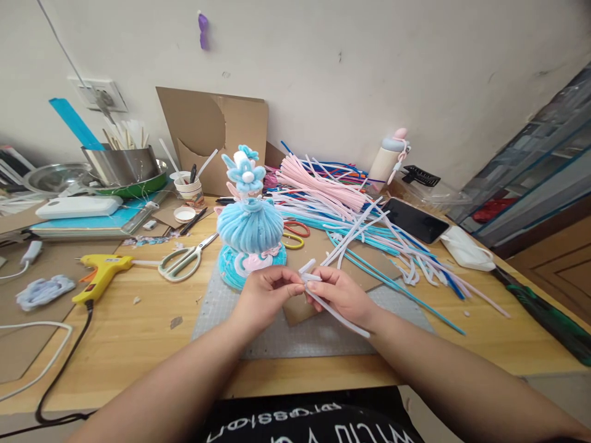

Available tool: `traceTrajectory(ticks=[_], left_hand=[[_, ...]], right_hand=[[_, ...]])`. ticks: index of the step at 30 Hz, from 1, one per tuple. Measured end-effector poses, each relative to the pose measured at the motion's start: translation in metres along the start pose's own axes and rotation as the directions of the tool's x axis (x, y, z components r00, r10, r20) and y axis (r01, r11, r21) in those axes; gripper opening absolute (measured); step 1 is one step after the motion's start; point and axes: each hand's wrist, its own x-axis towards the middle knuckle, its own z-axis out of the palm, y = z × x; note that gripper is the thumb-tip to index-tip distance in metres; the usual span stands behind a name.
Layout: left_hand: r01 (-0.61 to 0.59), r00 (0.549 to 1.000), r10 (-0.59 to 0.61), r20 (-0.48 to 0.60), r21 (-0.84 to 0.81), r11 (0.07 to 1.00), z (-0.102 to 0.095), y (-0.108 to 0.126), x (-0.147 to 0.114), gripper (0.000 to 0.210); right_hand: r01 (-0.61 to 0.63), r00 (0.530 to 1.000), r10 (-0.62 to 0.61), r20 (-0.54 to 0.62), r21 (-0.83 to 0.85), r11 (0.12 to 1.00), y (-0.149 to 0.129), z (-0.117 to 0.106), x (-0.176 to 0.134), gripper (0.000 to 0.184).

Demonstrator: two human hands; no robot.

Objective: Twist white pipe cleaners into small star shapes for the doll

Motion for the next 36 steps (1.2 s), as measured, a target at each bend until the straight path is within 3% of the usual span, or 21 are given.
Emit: traceTrajectory(ticks=[3,5,9,12,18,31,33,36], left_hand=[[0.018,0.998,-0.022,-0.052,-0.066,0.998,0.0017,-0.0038,0.0001,0.011],[-0.021,0.996,0.023,-0.084,0.019,1.0,0.0018,-0.0049,-0.0009,0.016],[-0.196,0.98,0.197,0.019,0.239,0.951,0.0012,-0.0029,-0.0042,0.024],[-0.272,0.962,0.261,0.078,0.297,0.915,0.0018,-0.0014,-0.0062,0.028],[-0.23,0.971,0.238,0.01,0.296,0.927,0.003,-0.002,-0.008,0.028],[-0.208,0.975,0.221,-0.01,0.303,0.93,0.0034,0.0028,-0.008,0.023],[-0.168,0.983,0.181,-0.028,0.258,0.951,0.0041,0.0018,-0.0076,0.02],[-0.037,0.997,0.041,-0.07,0.054,0.998,0.0064,-0.0022,-0.0056,0.016]], right_hand=[[0.035,0.998,-0.034,-0.045,0.027,0.999,-0.0009,-0.002,0.0007,0.028],[0.065,0.996,-0.063,-0.065,0.024,0.998,-0.0003,-0.0029,0.0011,0.027],[0.11,0.986,-0.109,-0.123,-0.005,0.994,0.0017,-0.003,0.0015,0.024],[0.117,0.98,-0.121,-0.16,-0.035,0.993,0.0017,-0.002,0.0013,0.024],[0.099,0.98,-0.103,-0.171,-0.032,0.995,-0.0004,0.0001,0.0,0.025],[0.096,0.988,-0.102,-0.118,-0.056,0.994,-0.0013,-0.0022,0.0014,0.028],[0.085,0.989,-0.092,-0.118,-0.062,0.994,-0.0014,-0.001,0.0007,0.028],[0.096,0.989,-0.103,-0.106,-0.075,0.993,0.0007,0.0001,-0.0001,0.027]])
